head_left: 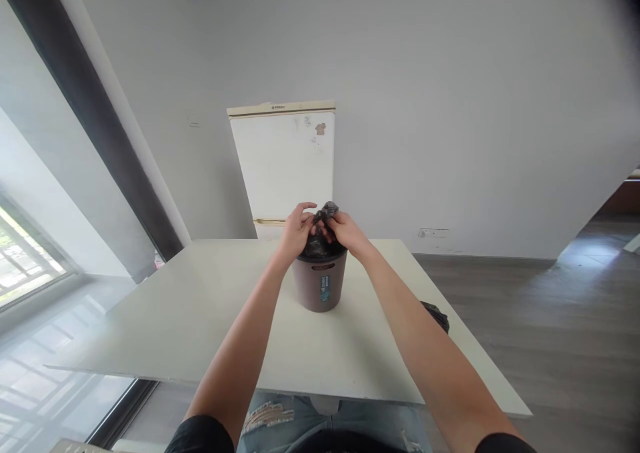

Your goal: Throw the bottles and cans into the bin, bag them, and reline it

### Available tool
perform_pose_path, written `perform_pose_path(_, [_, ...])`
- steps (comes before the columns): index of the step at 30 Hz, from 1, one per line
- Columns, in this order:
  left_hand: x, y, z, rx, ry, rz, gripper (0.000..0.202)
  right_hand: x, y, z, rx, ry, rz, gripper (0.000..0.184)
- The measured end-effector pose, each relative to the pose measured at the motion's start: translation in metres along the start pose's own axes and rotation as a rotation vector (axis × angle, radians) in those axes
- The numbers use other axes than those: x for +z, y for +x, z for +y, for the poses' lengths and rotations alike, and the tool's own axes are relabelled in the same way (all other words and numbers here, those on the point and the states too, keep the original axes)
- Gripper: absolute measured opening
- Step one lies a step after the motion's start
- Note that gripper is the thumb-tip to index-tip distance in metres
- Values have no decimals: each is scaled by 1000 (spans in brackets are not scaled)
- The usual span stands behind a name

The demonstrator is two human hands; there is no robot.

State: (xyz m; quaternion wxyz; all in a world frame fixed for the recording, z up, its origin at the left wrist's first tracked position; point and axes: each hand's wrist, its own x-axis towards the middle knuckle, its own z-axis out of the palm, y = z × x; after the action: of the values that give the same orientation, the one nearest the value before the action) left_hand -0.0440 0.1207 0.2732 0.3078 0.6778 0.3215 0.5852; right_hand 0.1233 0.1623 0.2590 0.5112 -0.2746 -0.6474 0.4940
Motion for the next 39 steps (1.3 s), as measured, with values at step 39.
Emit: perform_pose_path(39, [-1,1,-16,-203,249,135,24,23,-49,8,-452,-1198,145,43])
